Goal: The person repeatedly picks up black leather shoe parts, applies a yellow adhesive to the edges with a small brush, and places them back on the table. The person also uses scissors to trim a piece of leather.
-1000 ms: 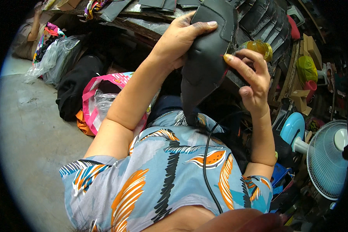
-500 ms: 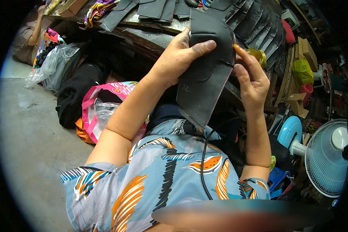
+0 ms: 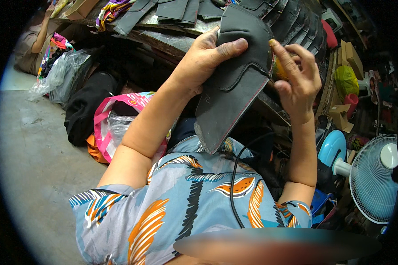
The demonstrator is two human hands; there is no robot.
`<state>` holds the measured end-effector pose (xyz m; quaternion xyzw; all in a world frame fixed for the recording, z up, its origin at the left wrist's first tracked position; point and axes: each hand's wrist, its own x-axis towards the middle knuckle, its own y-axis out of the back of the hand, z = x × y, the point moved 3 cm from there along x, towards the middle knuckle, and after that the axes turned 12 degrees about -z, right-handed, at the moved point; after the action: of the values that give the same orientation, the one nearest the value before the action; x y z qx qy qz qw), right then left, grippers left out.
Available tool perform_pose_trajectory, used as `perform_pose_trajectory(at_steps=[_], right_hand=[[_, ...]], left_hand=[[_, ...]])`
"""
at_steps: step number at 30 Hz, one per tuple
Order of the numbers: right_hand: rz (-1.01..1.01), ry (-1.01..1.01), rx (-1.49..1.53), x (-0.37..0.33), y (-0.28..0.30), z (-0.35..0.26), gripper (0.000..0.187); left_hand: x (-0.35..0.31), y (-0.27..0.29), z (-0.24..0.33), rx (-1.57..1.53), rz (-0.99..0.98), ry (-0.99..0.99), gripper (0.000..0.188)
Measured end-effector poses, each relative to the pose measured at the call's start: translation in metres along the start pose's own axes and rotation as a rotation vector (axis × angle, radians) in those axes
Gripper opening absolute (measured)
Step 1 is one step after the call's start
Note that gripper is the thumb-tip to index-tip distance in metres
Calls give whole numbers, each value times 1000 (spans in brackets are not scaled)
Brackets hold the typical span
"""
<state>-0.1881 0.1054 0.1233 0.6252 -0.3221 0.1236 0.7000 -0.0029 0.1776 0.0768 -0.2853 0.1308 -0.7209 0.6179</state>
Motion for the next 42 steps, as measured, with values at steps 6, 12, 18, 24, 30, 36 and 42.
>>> perform_pose_trajectory(at_steps=[6,12,18,24,30,36,42], right_hand=[[-45,200,-82,-13,4,-20,61],[-8,17,-35,-6,4,-12,58],[-113,161,-121,-15,10,-28,49],[-2,-270,610,-11,1,0,82],[-173,-187,536,-13,-14,-19,84],[-271,63,342,-20,-2,-28,71],[-354,-246,121,-27,29,15,25]], left_hand=[[1,2,1,-9,45,-6,35],[-2,-4,2,46,34,-13,35],[-1,-1,2,31,68,-21,35],[-2,-5,3,-11,-3,-36,38],[-3,-6,5,-30,-2,-45,38],[-2,1,3,19,75,-67,33],[-8,15,10,87,192,58,46]])
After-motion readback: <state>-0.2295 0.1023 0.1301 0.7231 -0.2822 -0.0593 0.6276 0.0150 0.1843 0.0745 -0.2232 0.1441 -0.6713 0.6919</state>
